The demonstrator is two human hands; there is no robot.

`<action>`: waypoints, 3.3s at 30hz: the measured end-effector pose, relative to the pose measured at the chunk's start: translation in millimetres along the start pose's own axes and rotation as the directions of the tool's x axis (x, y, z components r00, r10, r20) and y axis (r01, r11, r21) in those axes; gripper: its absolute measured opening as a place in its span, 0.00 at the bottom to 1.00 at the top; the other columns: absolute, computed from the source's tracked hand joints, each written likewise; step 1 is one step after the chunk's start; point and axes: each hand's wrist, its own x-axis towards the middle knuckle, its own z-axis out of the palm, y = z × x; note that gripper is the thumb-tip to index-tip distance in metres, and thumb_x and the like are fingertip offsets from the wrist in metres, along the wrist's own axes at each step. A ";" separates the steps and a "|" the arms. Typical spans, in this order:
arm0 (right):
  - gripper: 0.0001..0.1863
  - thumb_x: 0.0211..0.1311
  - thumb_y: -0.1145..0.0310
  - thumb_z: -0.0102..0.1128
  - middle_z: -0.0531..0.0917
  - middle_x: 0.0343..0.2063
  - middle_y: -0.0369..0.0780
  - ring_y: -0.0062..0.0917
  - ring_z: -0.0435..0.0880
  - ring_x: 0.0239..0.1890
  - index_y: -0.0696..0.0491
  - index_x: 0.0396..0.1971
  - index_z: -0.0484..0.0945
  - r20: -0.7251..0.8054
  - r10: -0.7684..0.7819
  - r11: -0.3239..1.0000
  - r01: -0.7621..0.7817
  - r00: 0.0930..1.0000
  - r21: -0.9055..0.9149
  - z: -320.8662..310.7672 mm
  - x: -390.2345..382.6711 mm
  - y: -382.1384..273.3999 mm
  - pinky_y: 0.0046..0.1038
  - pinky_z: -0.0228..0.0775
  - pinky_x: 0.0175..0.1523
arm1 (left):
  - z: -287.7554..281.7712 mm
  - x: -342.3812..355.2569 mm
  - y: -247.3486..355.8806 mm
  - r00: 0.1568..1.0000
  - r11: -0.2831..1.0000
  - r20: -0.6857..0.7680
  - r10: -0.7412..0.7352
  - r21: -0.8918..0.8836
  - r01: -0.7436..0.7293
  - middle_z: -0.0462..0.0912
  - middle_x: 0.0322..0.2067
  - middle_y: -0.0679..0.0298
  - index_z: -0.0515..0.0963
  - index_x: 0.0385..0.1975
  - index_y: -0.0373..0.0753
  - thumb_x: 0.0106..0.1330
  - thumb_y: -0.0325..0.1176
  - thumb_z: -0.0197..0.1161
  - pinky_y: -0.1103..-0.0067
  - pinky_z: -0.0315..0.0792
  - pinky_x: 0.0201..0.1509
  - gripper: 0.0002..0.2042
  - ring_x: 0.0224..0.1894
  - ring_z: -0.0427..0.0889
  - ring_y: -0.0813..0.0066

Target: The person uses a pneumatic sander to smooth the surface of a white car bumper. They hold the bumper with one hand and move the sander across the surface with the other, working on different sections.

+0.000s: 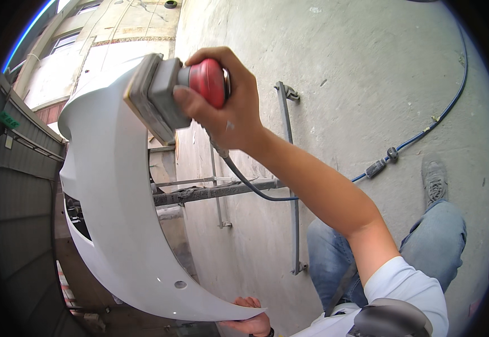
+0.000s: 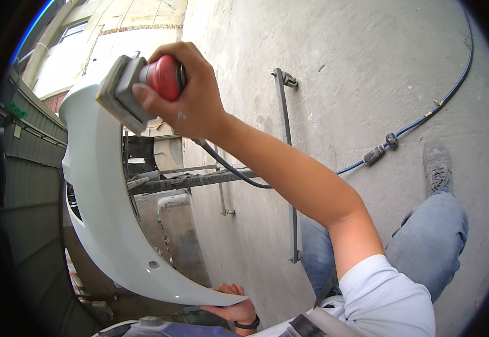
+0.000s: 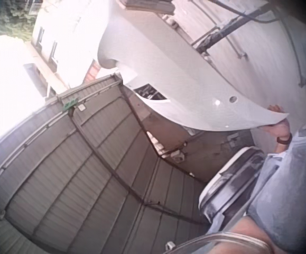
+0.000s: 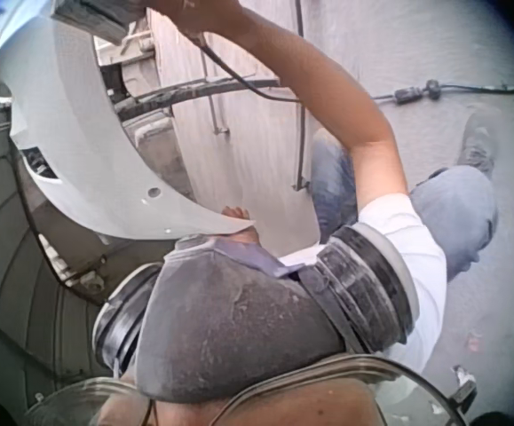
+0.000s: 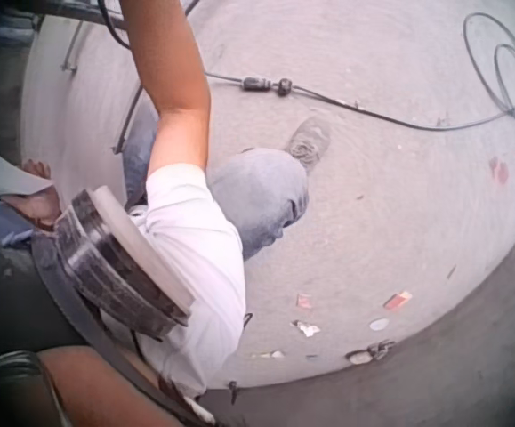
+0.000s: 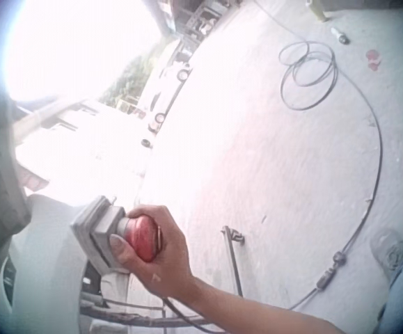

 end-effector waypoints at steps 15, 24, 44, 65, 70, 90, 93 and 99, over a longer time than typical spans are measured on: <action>0.28 0.64 0.47 0.72 0.84 0.35 0.42 0.27 0.88 0.33 0.57 0.48 0.81 0.182 0.116 0.959 -0.062 0.976 -0.278 -21.3 80.7 23.9 0.24 0.84 0.37 | 2.1 -1.1 -2.0 0.999 0.999 -0.034 0.012 0.039 -0.011 0.55 0.17 0.71 0.63 0.33 0.50 0.73 0.78 0.35 0.78 0.46 0.23 0.33 0.18 0.47 0.79; 0.23 0.58 0.57 0.78 0.82 0.36 0.43 0.28 0.84 0.37 0.57 0.43 0.79 0.537 0.136 0.900 0.123 0.833 -0.419 -5.9 40.9 -102.9 0.31 0.79 0.45 | -3.3 -1.1 -18.5 1.000 0.994 0.014 -0.006 -0.107 0.007 0.63 0.23 0.68 0.66 0.35 0.47 0.70 0.81 0.35 0.77 0.52 0.27 0.37 0.22 0.53 0.77; 0.33 0.39 0.61 0.84 0.80 0.41 0.45 0.34 0.79 0.40 0.56 0.48 0.81 0.920 0.124 0.474 0.792 0.372 -0.385 71.5 -134.2 -250.6 0.31 0.74 0.39 | -59.1 -2.8 -157.0 0.936 0.654 0.352 -0.003 -0.708 0.268 0.72 0.70 0.72 0.62 0.76 0.48 0.77 0.65 0.53 0.67 0.62 0.77 0.36 0.70 0.71 0.75; 0.26 0.26 0.64 0.82 0.71 0.40 0.44 0.25 0.80 0.32 0.46 0.36 0.87 0.933 0.346 0.149 0.977 0.094 -0.153 197.6 -255.1 -314.8 0.24 0.78 0.25 | -11.0 13.8 -118.5 0.711 0.256 0.674 0.201 -0.737 0.626 0.84 0.36 0.68 0.80 0.49 0.36 0.85 0.40 0.51 0.88 0.68 0.38 0.14 0.36 0.77 0.91; 0.30 0.30 0.61 0.85 0.74 0.38 0.44 0.24 0.79 0.28 0.48 0.41 0.86 0.954 0.297 0.201 0.974 0.036 -0.100 179.6 -250.9 -309.3 0.25 0.76 0.20 | -10.5 16.4 -93.1 0.779 0.429 0.621 0.086 -0.729 0.534 0.80 0.29 0.70 0.82 0.45 0.34 0.84 0.38 0.52 0.86 0.64 0.37 0.15 0.32 0.72 0.90; 0.27 0.31 0.64 0.82 0.73 0.39 0.44 0.23 0.78 0.28 0.48 0.40 0.85 0.957 0.288 0.223 0.974 -0.041 -0.025 191.6 -250.5 -304.0 0.27 0.78 0.22 | -4.0 14.5 -99.0 0.800 0.190 0.592 0.097 -0.800 0.569 0.88 0.49 0.57 0.82 0.50 0.32 0.86 0.42 0.47 0.72 0.77 0.62 0.20 0.52 0.86 0.68; 0.22 0.40 0.64 0.78 0.73 0.37 0.43 0.21 0.77 0.25 0.45 0.40 0.84 0.947 0.319 0.157 0.987 -0.019 -0.033 148.4 -261.8 -311.8 0.23 0.75 0.22 | -9.9 11.8 -106.0 0.849 0.499 0.524 0.064 -0.754 0.428 0.87 0.49 0.62 0.81 0.51 0.35 0.86 0.44 0.44 0.71 0.74 0.63 0.21 0.54 0.84 0.69; 0.14 0.49 0.63 0.72 0.72 0.36 0.39 0.19 0.73 0.21 0.42 0.39 0.85 0.947 0.286 0.191 0.960 0.144 -0.204 84.7 -286.1 -317.1 0.22 0.72 0.22 | -19.1 23.9 -107.8 0.691 0.246 0.707 0.151 -0.704 0.666 0.86 0.51 0.55 0.79 0.53 0.28 0.86 0.53 0.36 0.69 0.71 0.66 0.32 0.54 0.83 0.66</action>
